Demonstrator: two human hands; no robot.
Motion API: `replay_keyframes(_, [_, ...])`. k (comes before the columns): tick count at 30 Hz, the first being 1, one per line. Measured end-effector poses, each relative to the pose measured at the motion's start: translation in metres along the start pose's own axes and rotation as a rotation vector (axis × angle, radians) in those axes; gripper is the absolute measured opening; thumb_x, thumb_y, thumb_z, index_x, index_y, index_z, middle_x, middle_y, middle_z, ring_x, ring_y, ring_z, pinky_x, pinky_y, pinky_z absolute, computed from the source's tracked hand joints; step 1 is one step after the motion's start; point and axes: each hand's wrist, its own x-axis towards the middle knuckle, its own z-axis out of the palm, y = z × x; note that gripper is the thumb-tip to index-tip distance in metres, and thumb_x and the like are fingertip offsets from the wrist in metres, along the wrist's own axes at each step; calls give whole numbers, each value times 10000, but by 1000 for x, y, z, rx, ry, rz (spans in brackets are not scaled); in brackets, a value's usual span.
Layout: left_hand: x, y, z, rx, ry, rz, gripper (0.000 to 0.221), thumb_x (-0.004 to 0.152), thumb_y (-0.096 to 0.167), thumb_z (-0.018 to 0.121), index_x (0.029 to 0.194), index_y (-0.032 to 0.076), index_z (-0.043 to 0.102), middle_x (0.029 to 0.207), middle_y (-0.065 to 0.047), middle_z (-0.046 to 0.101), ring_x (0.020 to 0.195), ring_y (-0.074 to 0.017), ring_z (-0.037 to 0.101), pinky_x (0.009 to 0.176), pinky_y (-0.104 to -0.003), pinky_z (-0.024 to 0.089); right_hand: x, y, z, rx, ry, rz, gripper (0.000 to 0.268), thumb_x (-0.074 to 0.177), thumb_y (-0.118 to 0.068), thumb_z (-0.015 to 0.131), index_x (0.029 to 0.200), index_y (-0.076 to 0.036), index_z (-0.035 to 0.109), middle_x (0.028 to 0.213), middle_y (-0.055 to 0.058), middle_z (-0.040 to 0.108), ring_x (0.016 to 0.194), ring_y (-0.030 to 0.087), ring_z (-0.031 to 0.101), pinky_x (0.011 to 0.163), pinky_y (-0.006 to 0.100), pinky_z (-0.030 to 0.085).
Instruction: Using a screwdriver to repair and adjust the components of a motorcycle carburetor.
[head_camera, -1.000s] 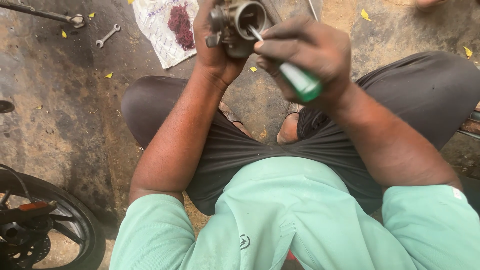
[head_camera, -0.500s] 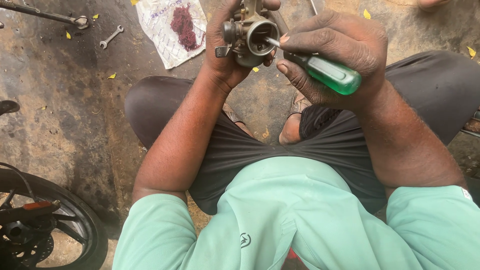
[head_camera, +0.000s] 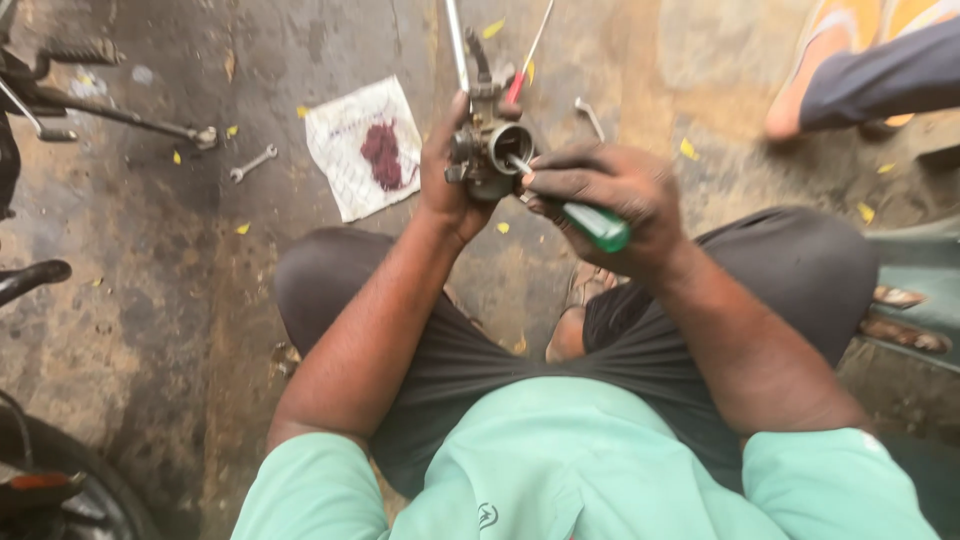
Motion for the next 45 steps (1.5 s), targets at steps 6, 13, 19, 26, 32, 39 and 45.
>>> replay_keyframes(6, [5, -4, -2, -155, 76, -3, 505, 1055, 507, 520, 1124, 37, 693, 933, -97, 731, 842, -207, 714, 772, -342, 595, -1, -7, 18, -207, 133, -27, 279, 875, -102, 900, 1122, -145, 777, 1084, 86, 764, 900, 226, 758, 753, 341, 592])
replay_keyframes(13, [2, -1, 6, -131, 143, 60, 448, 1050, 482, 531, 1122, 66, 684, 964, -88, 732, 870, -205, 714, 800, -360, 599, -1, -10, 20, -304, 190, -58, 296, 856, -133, 889, 1121, -154, 757, 1079, 58, 757, 902, 215, 746, 736, 343, 567])
replay_keyframes(19, [-5, 3, 11, -26, 193, 9, 479, 1016, 515, 521, 1087, 82, 712, 927, -70, 726, 846, -194, 706, 765, -382, 600, -2, -12, 18, -143, 148, 43, 295, 865, -102, 874, 1128, -138, 746, 1071, 54, 744, 900, 196, 759, 739, 310, 603])
replay_keyframes(26, [-7, -2, 10, 144, 228, 16, 523, 984, 582, 534, 1067, 98, 714, 919, -61, 711, 849, -180, 694, 739, -361, 594, 0, -17, 14, -97, 109, 68, 237, 886, -58, 836, 1096, -81, 729, 1028, 89, 724, 884, 208, 757, 725, 316, 611])
replay_keyframes(32, [-13, 0, 20, 202, 186, -36, 528, 966, 611, 515, 1076, 126, 691, 885, -55, 701, 772, -191, 677, 577, -373, 547, -3, -13, 11, -26, 124, 111, 229, 883, -36, 814, 1088, -26, 712, 1013, 114, 720, 875, 200, 742, 719, 300, 599])
replay_keyframes(39, [-12, 1, 20, 143, 157, -57, 534, 976, 605, 526, 1107, 112, 684, 920, -76, 718, 778, -205, 689, 585, -380, 548, -8, -3, 11, -56, 154, 67, 214, 882, -36, 801, 1077, -22, 713, 1014, 109, 728, 934, 205, 730, 797, 330, 601])
replay_keyframes(45, [-12, 5, 22, 101, 167, -64, 547, 962, 611, 523, 1077, 110, 710, 889, -60, 704, 760, -198, 678, 586, -391, 567, -14, 4, 8, 294, 171, 355, 166, 942, -51, 769, 1096, -20, 713, 1020, 76, 722, 950, 152, 706, 825, 286, 578])
